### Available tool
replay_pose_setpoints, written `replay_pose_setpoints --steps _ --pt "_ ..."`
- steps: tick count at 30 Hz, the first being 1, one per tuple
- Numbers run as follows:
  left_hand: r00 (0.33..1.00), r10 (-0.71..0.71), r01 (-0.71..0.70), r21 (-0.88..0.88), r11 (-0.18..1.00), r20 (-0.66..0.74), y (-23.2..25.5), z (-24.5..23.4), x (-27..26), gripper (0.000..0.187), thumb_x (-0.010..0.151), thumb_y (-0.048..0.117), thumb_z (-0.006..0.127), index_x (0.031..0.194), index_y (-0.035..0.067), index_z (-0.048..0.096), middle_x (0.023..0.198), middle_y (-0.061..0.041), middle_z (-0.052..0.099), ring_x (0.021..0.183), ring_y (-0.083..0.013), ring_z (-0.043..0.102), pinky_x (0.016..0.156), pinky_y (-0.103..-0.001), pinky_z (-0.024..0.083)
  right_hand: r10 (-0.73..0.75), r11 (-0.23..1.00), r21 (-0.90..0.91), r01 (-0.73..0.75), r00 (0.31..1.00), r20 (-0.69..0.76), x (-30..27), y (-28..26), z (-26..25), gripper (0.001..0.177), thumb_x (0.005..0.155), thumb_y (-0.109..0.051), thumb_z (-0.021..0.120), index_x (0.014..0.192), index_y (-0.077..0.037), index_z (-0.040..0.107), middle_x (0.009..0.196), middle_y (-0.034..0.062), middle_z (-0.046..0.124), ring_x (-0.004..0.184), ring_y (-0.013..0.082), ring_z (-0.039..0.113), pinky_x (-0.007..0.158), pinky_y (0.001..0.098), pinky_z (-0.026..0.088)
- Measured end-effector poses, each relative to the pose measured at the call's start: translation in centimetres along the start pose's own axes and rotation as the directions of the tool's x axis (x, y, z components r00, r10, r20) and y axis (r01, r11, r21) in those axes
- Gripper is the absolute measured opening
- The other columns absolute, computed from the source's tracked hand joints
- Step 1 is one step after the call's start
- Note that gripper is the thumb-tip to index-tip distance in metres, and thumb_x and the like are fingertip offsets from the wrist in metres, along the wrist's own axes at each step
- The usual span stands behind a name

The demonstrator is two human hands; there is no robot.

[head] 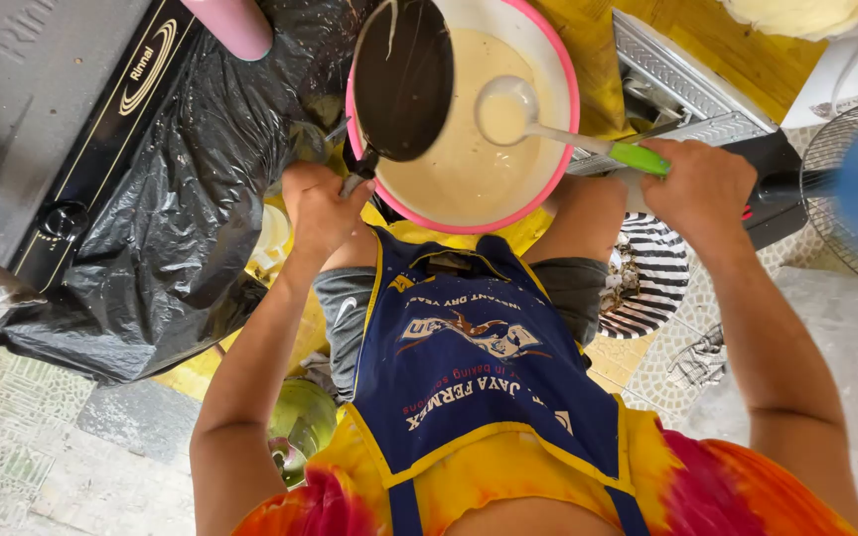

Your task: Making thin crepes by dipping a pan into batter and cooking them on a stove

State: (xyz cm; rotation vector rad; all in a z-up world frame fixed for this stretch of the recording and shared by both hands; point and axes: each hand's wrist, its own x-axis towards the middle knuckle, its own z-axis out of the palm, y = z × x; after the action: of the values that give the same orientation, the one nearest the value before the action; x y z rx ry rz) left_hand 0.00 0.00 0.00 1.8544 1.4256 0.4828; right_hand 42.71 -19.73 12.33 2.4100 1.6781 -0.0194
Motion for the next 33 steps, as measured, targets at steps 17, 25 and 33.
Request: replay_pose_setpoints --steps 17,25,33 --pt "0.783 -0.309 0.62 -0.63 0.467 0.541 3.4 -2.4 1.1 0.045 0.097 0.043 0.067 0.086 0.0 0.065 0.063 -0.006 0.058 0.043 -0.0135 0.049 0.036 -0.025 0.036 -0.23 0.968 -0.227 0.105 0.728 -0.645 4.2 -9.9 -3.5 0.051 0.08 -0.023 0.084 0.13 -0.022 0.077 0.085 -0.002 0.05 0.065 0.0145 0.048 0.057 0.0291 0.039" --pt "0.832 0.005 0.554 -0.83 0.059 0.555 -2.4 8.5 -2.8 0.043 0.096 0.044 0.068 0.097 0.001 0.066 0.062 -0.003 0.062 0.041 -0.0113 0.055 0.035 -0.023 0.045 -0.262 0.961 -0.25 0.121 0.686 -0.679 3.8 -12.2 -6.7 0.053 0.079 -0.018 0.082 0.132 -0.022 0.075 0.087 -0.0019 0.052 0.066 0.0148 0.047 0.058 0.0292 0.038" --pt "0.927 -0.096 0.376 -0.902 0.212 0.363 2.5 9.9 -0.4 0.039 0.099 0.036 0.069 0.088 -0.001 0.063 0.056 -0.015 0.059 0.037 -0.0209 0.059 0.034 -0.031 0.051 -0.281 0.951 -0.299 0.081 0.637 -0.718 -0.5 -11.5 -5.8 0.044 0.084 -0.023 0.074 0.127 -0.033 0.079 0.084 -0.0054 0.053 0.07 0.0145 0.057 0.063 0.0261 0.048"
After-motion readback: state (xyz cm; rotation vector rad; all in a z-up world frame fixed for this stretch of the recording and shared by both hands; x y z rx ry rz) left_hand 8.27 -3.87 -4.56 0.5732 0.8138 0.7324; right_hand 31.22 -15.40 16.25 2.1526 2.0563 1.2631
